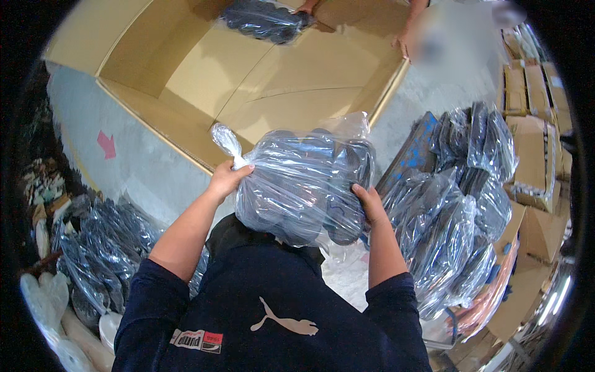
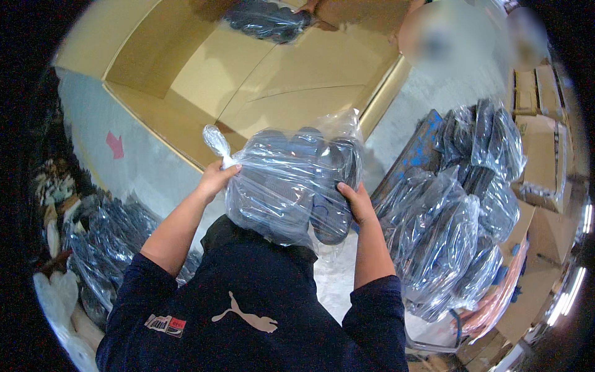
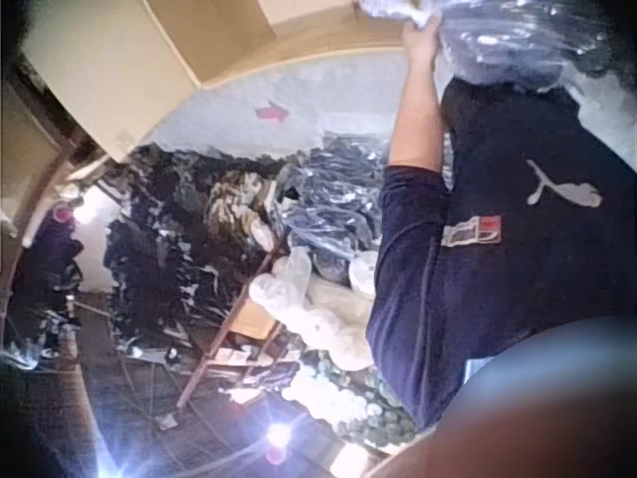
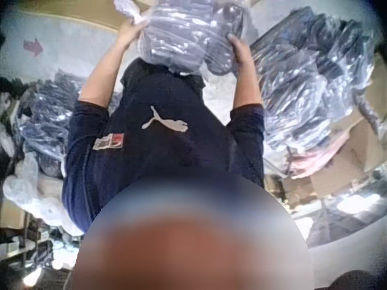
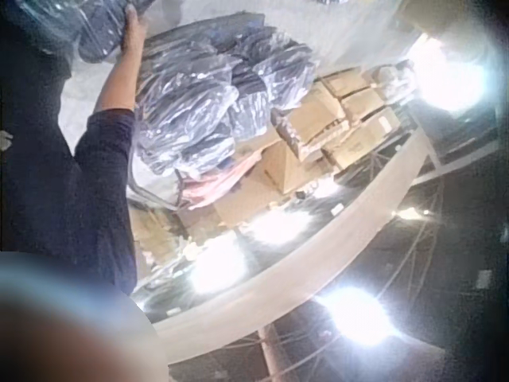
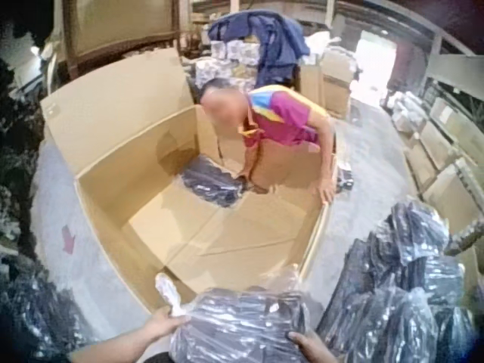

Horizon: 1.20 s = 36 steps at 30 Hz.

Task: The person packs plastic-wrapped items into a large cardboard box in a warehouse, then walks to an office area, picks up a document, and hands it to a woman at the doorway.

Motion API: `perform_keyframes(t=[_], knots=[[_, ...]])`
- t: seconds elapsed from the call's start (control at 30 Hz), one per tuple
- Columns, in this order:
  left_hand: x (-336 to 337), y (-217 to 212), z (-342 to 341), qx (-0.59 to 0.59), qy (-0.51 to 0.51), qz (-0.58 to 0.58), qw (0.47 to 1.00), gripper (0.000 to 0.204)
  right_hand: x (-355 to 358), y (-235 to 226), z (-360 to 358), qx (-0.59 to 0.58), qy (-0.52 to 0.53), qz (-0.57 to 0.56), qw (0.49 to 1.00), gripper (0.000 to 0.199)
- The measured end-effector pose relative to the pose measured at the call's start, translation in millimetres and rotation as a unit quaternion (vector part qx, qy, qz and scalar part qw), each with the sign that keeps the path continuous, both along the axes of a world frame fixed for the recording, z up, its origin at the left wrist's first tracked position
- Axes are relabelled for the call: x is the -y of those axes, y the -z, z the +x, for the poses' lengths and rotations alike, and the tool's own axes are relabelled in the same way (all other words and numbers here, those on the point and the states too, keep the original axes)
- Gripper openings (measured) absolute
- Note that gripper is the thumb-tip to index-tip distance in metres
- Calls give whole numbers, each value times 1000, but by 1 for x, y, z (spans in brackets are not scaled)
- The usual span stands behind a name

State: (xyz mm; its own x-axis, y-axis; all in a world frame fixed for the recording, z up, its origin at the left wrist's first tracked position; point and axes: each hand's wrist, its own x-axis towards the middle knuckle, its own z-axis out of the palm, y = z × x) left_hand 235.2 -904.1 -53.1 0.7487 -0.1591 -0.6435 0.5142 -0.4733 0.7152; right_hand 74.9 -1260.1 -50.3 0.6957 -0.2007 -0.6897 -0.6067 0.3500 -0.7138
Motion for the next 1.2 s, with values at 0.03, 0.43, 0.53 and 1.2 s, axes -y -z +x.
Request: perform_keyframes(t=[0.03, 0.43, 0.53, 1.2], knots=[[5, -3, 3, -31, -10, -35, 999, 40, -2, -4, 0, -4, 4, -6, 1000, 61], [-26, 33, 154, 69, -8, -64, 995, 36, -89, -52, 108, -47, 89, -129, 987, 52], [-57, 69, 218, 65, -2, -8, 998, 39, -124, -23, 178, -69, 120, -135, 981, 54], [-222, 93, 363, 63, 337, 269, 900, 43, -341, 27, 268, 17, -500, -239, 832, 46]])
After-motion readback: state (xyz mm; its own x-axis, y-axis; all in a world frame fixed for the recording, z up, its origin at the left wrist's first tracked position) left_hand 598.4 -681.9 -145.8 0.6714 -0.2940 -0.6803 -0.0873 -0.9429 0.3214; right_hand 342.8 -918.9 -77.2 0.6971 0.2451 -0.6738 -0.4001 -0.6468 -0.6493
